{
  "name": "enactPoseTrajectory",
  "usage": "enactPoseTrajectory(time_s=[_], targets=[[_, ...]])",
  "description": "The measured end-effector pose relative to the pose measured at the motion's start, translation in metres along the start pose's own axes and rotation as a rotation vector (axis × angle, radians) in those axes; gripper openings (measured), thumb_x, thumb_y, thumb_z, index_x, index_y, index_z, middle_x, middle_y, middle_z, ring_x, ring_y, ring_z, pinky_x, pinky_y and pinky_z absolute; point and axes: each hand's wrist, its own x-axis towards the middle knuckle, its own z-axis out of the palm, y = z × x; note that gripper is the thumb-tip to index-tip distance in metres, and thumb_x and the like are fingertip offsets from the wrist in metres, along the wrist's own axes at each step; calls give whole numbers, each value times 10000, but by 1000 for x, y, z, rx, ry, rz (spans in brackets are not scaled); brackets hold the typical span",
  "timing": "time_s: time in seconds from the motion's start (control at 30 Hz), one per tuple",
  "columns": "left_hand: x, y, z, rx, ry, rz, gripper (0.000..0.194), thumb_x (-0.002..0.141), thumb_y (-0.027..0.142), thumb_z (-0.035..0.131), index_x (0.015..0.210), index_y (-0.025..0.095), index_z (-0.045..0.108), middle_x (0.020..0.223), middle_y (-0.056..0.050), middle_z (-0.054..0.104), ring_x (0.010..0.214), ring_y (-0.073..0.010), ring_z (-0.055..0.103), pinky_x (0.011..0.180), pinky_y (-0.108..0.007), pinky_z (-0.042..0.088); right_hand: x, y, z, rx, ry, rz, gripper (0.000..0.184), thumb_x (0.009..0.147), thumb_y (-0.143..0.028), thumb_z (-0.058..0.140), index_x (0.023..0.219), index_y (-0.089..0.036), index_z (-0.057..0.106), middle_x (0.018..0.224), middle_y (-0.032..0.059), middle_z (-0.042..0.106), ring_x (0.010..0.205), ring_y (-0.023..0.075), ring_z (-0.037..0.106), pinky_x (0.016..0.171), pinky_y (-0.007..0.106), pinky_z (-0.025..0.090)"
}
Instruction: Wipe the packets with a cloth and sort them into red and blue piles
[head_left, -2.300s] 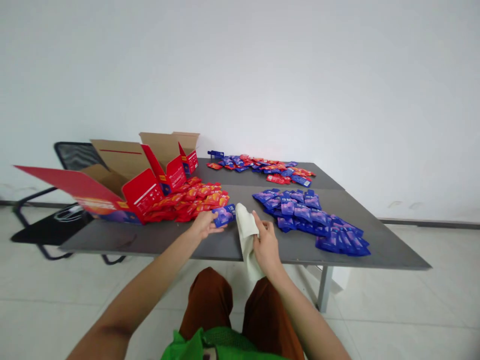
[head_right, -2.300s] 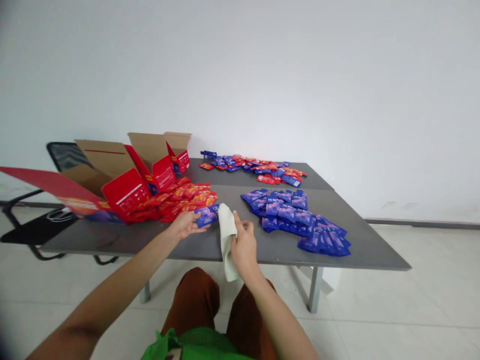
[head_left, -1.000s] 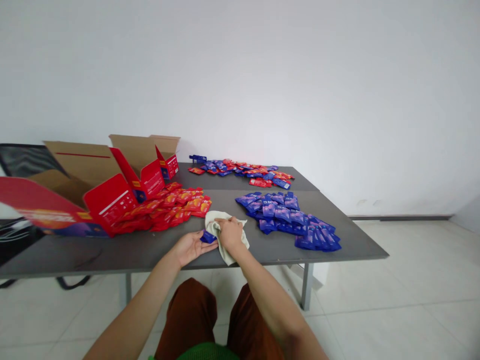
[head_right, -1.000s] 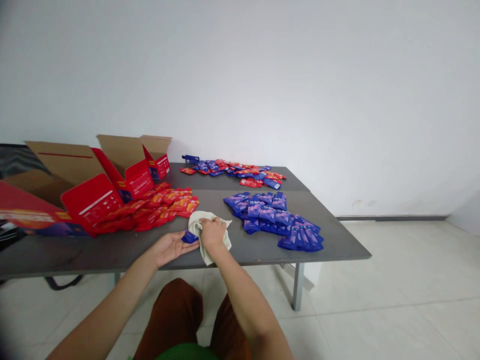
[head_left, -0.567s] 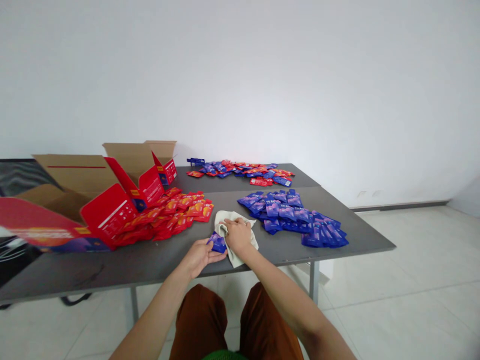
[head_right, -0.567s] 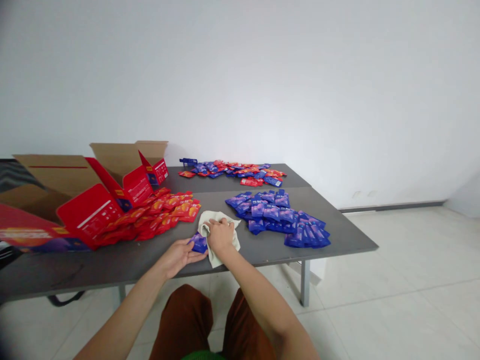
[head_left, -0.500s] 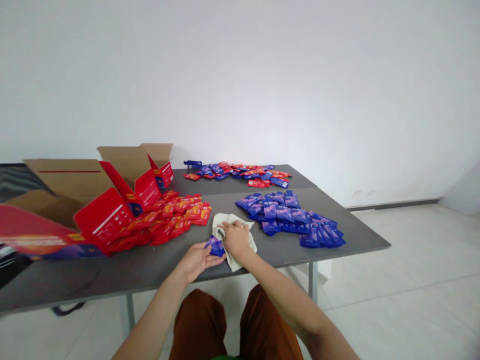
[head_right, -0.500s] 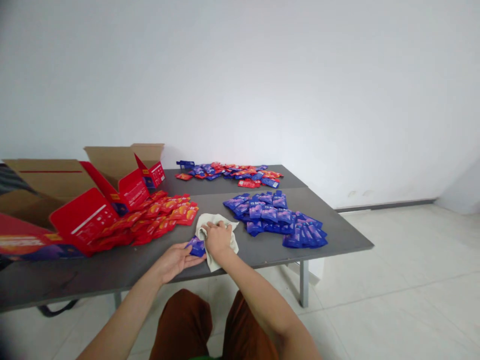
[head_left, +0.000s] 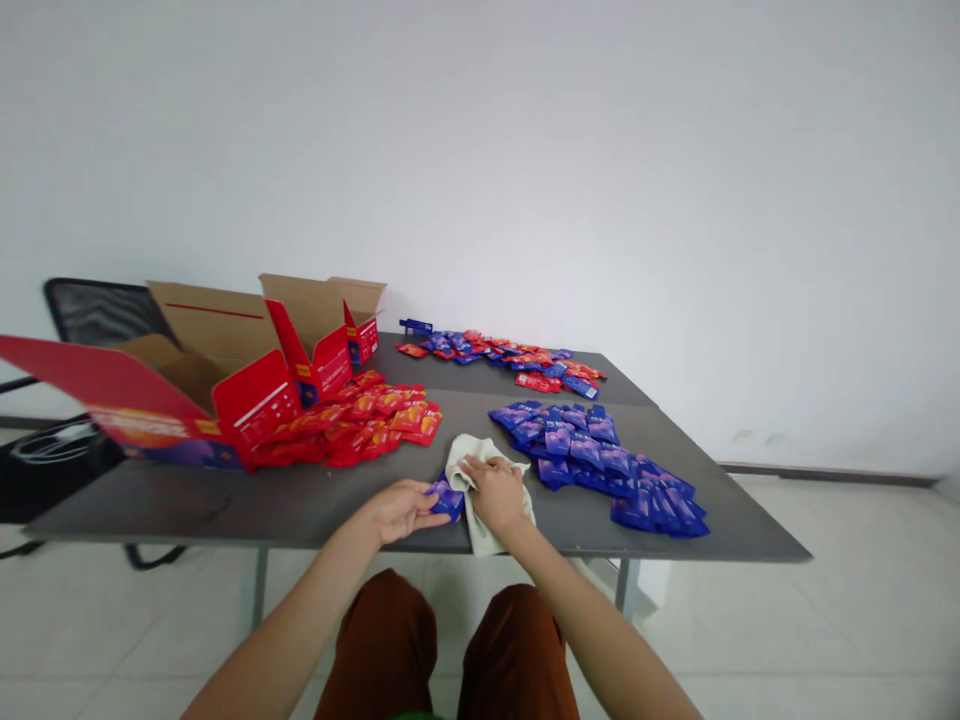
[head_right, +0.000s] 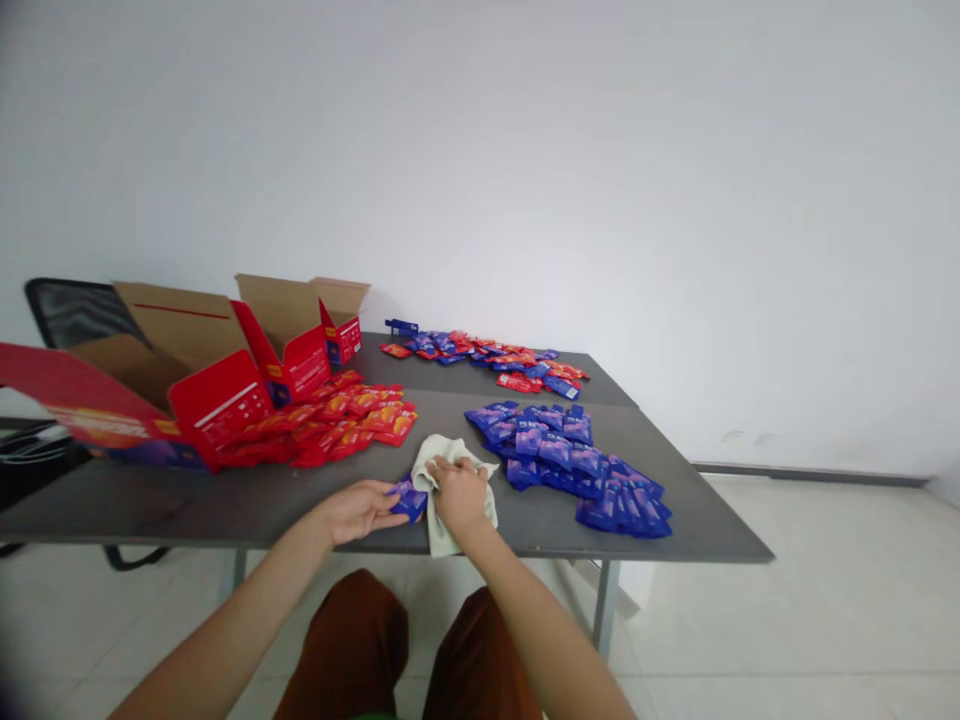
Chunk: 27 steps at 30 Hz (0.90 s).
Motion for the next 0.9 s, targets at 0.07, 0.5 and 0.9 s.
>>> enactPoseTrajectory(time_s=[0.07,0.5,0.9], targets=[[-2,-3,1,17,-13,20,102,700,26,671,791,67,651,797,-95,712,837,-191,696,925,-353,508,6,4,-2,-35,5,4,498,831,-116,453,1197,-413,613,1272,-33,612,1079,243,524,843,376,375],[-13,-35,13,1392,822,857,193,861,282,542,857,222,725,1185,-53,673,965,-229,659,849,-337,492,-17,42,-32,498,616,151,315,882,-307,469,655,-164,636,595,14,612,551,152,525,540,247,342],[-17,-37,18,1646,360,613,382,877,96,373,1018,146,724,1078,-125,698,1068,-221,603,959,-365,459,-22,-20,4,105,0,-186,429,950,-488,374,1337,-343,485,1431,1,464,1347,286,294,972,509,329]])
